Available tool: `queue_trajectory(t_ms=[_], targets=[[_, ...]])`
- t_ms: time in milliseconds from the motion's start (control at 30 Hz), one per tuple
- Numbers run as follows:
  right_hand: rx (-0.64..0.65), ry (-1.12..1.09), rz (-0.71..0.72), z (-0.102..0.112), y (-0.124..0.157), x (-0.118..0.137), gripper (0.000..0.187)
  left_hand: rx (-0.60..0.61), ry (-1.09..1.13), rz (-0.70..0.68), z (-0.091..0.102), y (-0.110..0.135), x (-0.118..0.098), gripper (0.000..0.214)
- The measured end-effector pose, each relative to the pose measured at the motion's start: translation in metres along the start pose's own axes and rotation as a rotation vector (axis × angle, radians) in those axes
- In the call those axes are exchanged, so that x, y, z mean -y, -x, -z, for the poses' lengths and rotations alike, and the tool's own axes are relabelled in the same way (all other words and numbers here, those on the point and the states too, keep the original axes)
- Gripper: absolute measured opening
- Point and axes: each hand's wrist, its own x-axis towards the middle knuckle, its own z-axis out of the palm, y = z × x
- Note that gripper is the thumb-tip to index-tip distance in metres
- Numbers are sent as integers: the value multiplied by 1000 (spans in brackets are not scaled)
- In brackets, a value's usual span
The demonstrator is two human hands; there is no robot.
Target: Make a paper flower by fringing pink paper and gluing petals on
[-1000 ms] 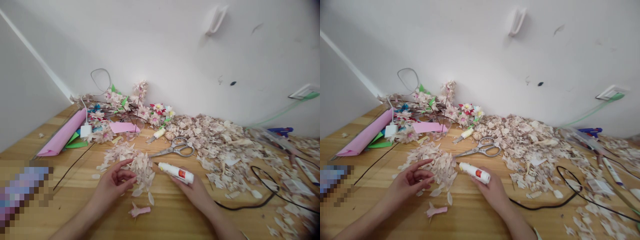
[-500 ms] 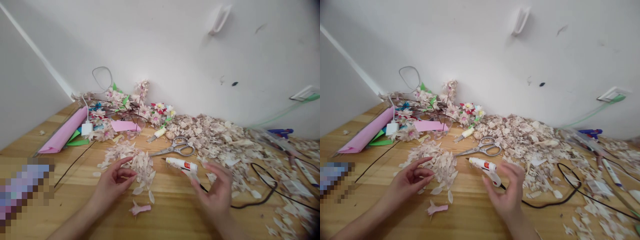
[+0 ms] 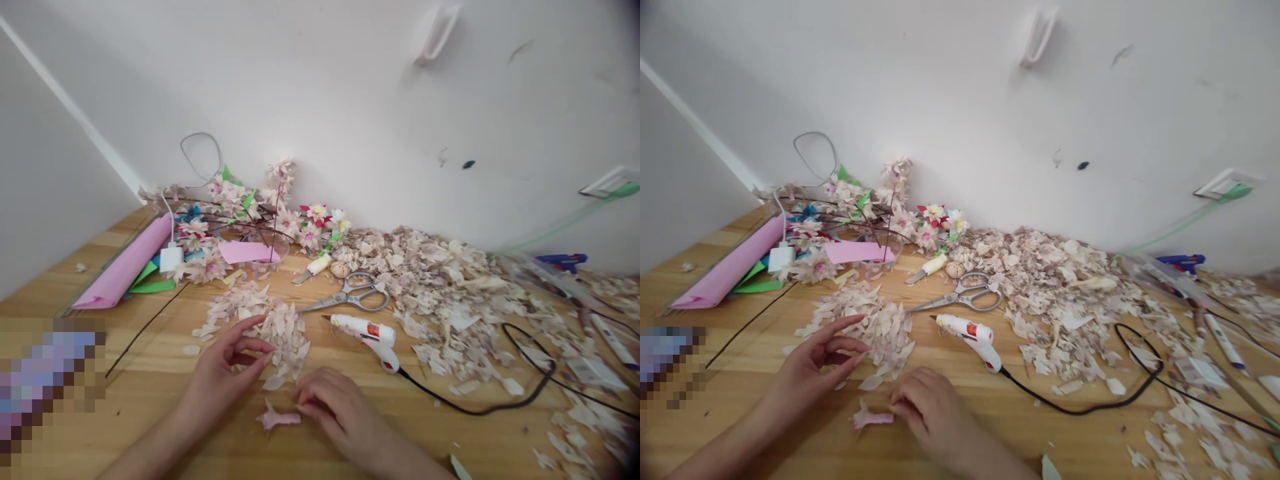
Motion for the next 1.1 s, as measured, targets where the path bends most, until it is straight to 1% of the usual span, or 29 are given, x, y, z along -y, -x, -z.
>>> queue_trajectory(t_ms=[67,167,267,300,367,433,500,567,600,667,733,833,900,1000,1100], targets=[[-6,16,-10,0,0,0,5,-2,-15,-4,0,0,1,54],[14,134,23,-7,-1,1,16,-2,-27,-19,0,0,1,52],[1,204,66,-14,-2,2,4,-8,-28,-22,0,-1,0,52],[-24,177,61,-15,-2,2,6,-7,-29,-16,0,-1,-1,52],[-87,40,-10,-13,-1,2,9,-8,-29,-11,1,-1,-1,53],[-120,-196,-152,-10,-1,1,8,-12,-29,-16,2,-1,-2,53],[-107,-494,-290,-8,-2,-1,13,-22,-33,-32,2,-1,-2,51],[-81,-761,-364,-8,-3,-4,22,-41,-39,-45,3,-1,-2,49],[-76,-850,-381,-8,-4,-5,26,-55,-39,-52,3,-1,-2,48],[-71,-927,-393,-8,-5,-7,28,-70,-41,-71,3,0,-3,47],[-84,-928,-397,-7,-5,-7,28,-67,-69,-105,2,2,-4,46],[-105,-896,-420,-5,-7,-6,31,-37,-175,-207,1,6,-8,46],[-111,-882,-442,-5,-8,-6,33,0,-263,-327,0,10,-10,48],[-110,-881,-450,-5,-9,-7,35,124,-409,-532,0,14,-12,53],[-110,-878,-439,-6,-9,-10,34,249,-576,-688,0,17,-12,53]])
